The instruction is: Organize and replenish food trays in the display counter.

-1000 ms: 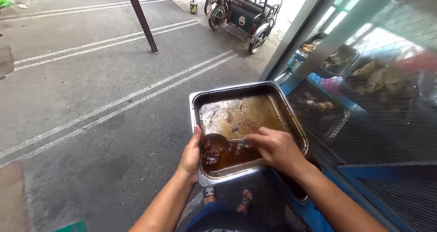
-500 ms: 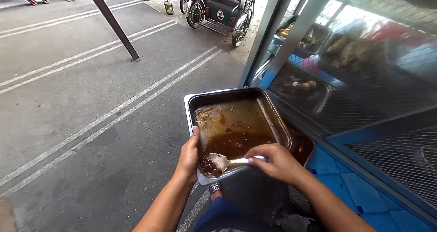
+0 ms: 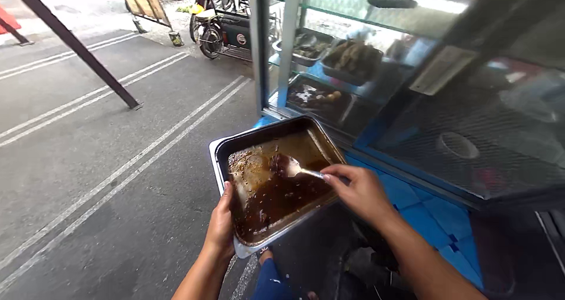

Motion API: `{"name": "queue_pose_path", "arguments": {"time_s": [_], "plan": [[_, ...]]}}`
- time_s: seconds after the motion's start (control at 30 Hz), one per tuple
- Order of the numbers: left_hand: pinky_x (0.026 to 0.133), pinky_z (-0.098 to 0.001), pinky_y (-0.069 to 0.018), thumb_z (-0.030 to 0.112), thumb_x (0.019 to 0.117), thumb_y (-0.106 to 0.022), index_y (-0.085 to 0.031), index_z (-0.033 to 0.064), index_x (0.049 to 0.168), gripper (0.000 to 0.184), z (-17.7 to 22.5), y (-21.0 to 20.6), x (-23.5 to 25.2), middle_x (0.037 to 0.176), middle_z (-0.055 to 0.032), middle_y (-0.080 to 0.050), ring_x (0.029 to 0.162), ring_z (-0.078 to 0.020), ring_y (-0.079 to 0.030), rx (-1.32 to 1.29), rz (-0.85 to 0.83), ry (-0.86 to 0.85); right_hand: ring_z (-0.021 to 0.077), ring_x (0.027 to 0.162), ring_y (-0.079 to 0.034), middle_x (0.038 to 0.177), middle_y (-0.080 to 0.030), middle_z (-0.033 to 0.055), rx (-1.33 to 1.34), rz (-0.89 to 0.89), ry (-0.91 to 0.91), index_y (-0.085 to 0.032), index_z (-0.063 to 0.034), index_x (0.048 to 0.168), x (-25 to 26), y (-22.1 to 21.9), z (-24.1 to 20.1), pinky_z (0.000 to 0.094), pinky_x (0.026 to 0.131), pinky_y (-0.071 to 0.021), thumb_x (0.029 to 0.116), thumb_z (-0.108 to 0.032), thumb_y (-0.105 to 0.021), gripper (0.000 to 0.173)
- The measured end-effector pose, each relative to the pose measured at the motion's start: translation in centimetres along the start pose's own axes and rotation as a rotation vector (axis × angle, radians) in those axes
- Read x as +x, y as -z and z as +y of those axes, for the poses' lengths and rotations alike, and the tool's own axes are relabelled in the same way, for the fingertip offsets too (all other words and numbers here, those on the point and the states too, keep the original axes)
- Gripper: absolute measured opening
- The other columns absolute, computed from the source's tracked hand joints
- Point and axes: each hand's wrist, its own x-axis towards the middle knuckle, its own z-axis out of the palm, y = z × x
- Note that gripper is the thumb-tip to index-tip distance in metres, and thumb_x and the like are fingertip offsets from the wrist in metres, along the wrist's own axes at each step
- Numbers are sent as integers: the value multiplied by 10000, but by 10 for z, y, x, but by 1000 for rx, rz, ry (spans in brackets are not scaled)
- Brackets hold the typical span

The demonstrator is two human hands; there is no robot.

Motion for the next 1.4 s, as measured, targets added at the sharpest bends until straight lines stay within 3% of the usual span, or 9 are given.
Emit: {"name": "queue_pose_path", "arguments": {"time_s": [0.13, 0.43, 0.57, 0.87, 1.07, 1.17, 1.27, 1.33, 1.4], "plan": [[828, -421, -635, 429, 1124, -178, -596, 66, 1310, 584, -27, -9, -40, 1056, -142, -746, 952, -214, -745, 54, -43, 59, 128, 679, -648, 829, -730, -37, -39, 109, -18, -795, -249, 1046, -11, 54, 22, 455, 622, -543, 999, -280, -676, 132], [923, -457, -591, 445, 1120, -200, -596, 27, 1285, 599, -127, -41, -109, 1080, -138, -736, 1024, -223, -716, 163, -252, 422, 192, 691, -640, 799, -708, 15, -136, 62, -206, -785, -216, 1036, -31, 98, 57, 501, 649, -525, 1006, -287, -677, 133], [930, -489, -578, 513, 1104, -244, -632, 33, 1272, 639, -172, -69, -107, 1102, -147, -732, 1044, -247, -707, 249, -370, 572, 226, 792, -656, 903, -717, 58, -156, -76, -364, -758, -190, 1133, -36, 95, 58, 512, 760, -543, 1012, -276, -658, 179], [940, -495, -574, 568, 1076, -339, -676, 11, 1198, 663, -233, -133, -32, 1093, -162, -740, 1045, -274, -715, 442, -514, 600, 283, 1140, -670, 1177, -725, 108, -135, -158, -526, -707, -159, 1264, -7, 28, 63, 537, 984, -516, 1019, -270, -586, 295], [831, -460, -548, 280, 1088, -407, -666, 18, 1036, 372, -235, -140, 14, 956, -122, -696, 910, -225, -668, 541, -463, 479, 278, 1118, -684, 1243, -701, 82, -301, -85, -438, -700, -169, 1290, 24, -23, 56, 517, 949, -539, 1033, -217, -517, 319], [948, -446, -505, 164, 1039, -476, -603, -33, 1222, 297, -231, -137, 35, 1124, -176, -660, 1066, -245, -628, 761, -639, 297, 300, 928, -725, 1090, -729, 95, -456, 153, -214, -751, -170, 1166, 30, -50, 67, 487, 782, -595, 998, -118, -545, 272], [969, -491, -536, 358, 922, -663, -659, -28, 1216, 485, -273, -126, 80, 1156, -199, -705, 1113, -308, -671, 1264, -893, -111, 277, 843, -726, 1008, -729, 71, -508, 319, -151, -772, -180, 1070, 36, -63, 73, 450, 685, -607, 944, -83, -609, 228], [1023, -524, -496, 390, 913, -681, -675, -15, 1228, 512, -255, -135, 82, 1214, -206, -694, 1174, -341, -646, 1415, -999, -193, 269, 855, -735, 1016, -739, 65, -438, 343, -230, -753, -159, 1088, 36, -66, 69, 453, 698, -606, 981, -124, -604, 187], [1039, -503, -484, 325, 904, -706, -678, -50, 1208, 483, -218, -139, 73, 1198, -225, -696, 1174, -341, -646, 1308, -1035, -297, 263, 849, -745, 1028, -755, 60, -345, 355, -310, -738, -149, 1111, 36, -69, 67, 472, 708, -604, 999, -152, -597, 180]]}}
